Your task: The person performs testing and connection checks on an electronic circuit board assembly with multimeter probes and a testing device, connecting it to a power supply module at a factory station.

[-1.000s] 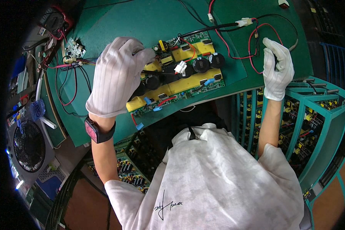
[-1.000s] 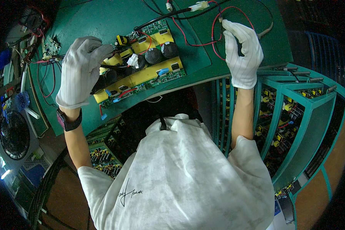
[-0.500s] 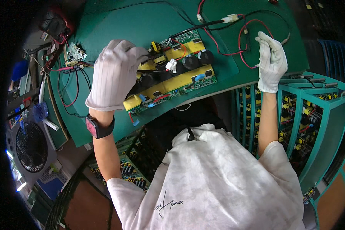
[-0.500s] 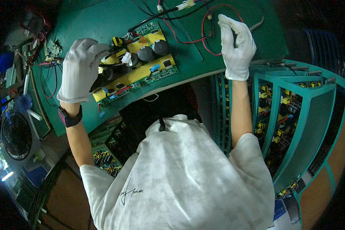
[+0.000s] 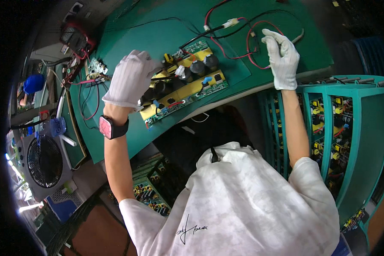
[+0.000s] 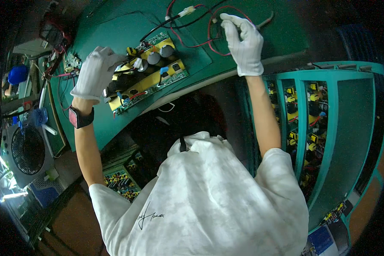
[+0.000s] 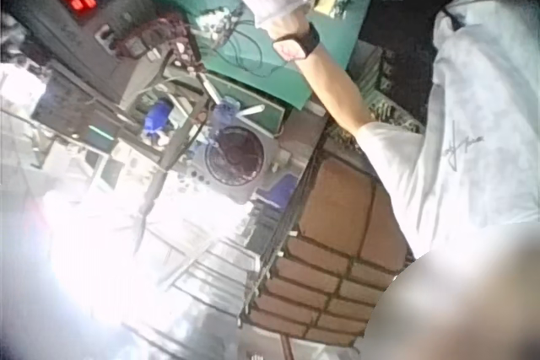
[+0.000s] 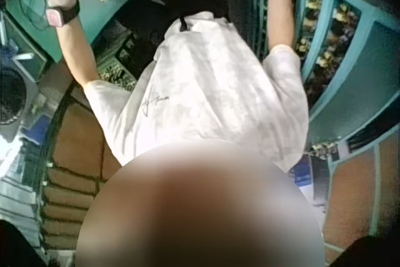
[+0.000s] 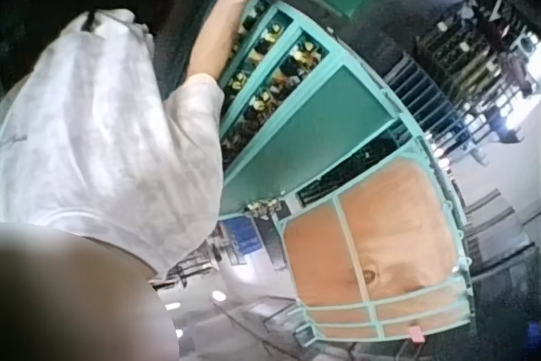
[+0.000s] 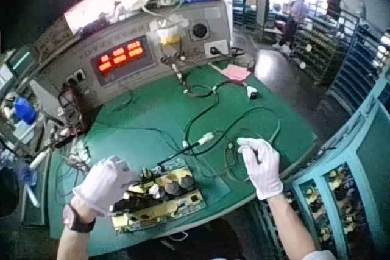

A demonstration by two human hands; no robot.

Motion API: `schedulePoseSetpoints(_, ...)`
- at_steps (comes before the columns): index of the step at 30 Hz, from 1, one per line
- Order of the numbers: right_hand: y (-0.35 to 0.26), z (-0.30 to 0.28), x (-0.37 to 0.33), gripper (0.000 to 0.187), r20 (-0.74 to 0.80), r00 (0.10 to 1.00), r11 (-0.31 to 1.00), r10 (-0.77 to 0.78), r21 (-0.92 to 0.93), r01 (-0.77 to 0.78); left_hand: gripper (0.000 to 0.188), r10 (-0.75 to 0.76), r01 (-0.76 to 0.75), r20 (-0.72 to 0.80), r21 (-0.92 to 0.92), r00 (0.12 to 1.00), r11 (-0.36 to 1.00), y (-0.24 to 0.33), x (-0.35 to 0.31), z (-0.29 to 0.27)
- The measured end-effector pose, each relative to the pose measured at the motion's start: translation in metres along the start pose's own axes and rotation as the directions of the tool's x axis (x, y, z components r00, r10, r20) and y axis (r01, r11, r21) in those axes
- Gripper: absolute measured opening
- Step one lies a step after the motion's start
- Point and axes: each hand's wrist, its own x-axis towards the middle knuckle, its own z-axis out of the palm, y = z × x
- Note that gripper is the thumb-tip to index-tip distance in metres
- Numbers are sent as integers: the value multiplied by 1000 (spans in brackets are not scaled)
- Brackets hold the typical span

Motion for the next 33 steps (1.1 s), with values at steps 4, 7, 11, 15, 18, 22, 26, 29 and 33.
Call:
schedulePoseSetpoints(4,0,2,0,14,-40,998,999,39,32,-38,19,22,-30,-61,-131,998,991,1,3,3)
schedulePoseSetpoints(7,-5,-2,2,14,-46,993,994,107,42,-106,17,5,-18,-84,-156,996,988,0,3,4)
schedulePoseSetpoints(11,-6,-5,1,12,-72,993,994,92,74,-86,16,-36,26,-40,-223,999,974,7,3,-2)
schedulePoseSetpoints(15,-14,-2,-1,13,-44,974,969,221,125,-214,27,-133,134,18,-242,991,961,11,-10,-6)
schedulePoseSetpoints(18,-7,-23,34,17,-136,970,980,200,20,-199,46,-241,209,-179,-180,954,961,33,-14,-37)
schedulePoseSetpoints(22,50,-47,138,36,-25,1000,769,-15,-640,-5,49,-297,46,-482,-467,824,883,84,-18,-45)
schedulePoseSetpoints(26,151,-52,205,40,362,923,633,131,-747,203,41,-188,-67,-337,-620,923,782,163,12,-29)
schedulePoseSetpoints(29,156,-39,212,41,431,889,681,157,-699,219,46,-171,-36,-333,-533,927,845,197,29,4)
schedulePoseSetpoints(33,151,-67,212,48,397,911,648,114,-725,235,41,-194,53,-300,-421,934,905,231,79,21)
